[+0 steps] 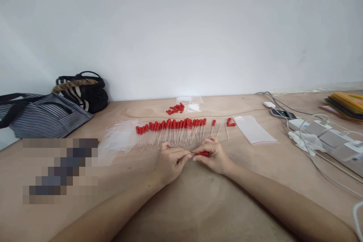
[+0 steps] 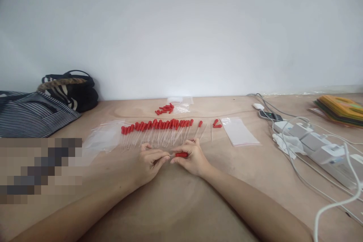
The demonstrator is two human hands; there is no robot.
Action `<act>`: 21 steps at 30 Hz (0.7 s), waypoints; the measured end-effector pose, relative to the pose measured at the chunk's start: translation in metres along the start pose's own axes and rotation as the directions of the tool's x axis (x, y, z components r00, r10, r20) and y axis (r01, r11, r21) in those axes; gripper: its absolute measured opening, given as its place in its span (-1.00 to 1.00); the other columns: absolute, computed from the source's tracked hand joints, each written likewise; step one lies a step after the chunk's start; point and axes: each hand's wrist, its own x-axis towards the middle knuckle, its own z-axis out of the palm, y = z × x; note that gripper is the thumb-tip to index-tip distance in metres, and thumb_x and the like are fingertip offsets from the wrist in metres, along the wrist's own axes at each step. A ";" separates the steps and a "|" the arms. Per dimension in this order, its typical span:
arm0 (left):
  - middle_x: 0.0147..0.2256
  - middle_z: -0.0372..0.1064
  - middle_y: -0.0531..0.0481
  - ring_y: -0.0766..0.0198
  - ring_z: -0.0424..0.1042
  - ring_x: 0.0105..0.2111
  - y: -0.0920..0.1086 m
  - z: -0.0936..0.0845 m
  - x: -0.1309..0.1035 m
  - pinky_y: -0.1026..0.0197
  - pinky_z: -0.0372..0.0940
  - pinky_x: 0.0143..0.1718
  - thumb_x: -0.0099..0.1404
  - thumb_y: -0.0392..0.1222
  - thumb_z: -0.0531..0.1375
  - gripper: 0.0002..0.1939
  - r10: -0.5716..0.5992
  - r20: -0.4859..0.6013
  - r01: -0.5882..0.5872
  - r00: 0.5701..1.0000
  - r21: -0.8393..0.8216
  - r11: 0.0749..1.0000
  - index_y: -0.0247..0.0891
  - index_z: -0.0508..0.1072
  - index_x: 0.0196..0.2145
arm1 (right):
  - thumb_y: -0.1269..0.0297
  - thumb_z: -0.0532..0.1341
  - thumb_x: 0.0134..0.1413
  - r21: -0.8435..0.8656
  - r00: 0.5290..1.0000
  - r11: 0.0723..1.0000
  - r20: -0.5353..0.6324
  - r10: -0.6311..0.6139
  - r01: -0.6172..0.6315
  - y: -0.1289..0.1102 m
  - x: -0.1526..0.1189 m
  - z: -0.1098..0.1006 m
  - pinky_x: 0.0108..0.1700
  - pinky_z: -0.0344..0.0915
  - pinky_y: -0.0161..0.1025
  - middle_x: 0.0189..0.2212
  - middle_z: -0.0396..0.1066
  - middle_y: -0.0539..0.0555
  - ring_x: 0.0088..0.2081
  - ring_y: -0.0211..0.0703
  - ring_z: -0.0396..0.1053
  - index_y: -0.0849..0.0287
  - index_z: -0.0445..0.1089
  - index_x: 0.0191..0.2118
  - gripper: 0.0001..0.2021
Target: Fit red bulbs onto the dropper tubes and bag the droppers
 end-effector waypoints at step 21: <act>-0.46 0.49 0.13 0.35 0.39 -0.49 -0.002 0.000 -0.001 0.10 -0.04 -0.17 0.27 -0.10 0.05 -0.80 -0.038 0.018 0.037 0.999 0.044 0.998 -0.12 0.46 -0.35 | 0.20 0.12 0.08 -0.354 0.983 0.918 0.035 -0.179 0.180 0.007 -0.002 -0.013 -0.01 -0.22 -0.03 -0.42 0.46 -0.03 -0.28 -0.20 0.28 0.04 0.42 -0.36 -0.86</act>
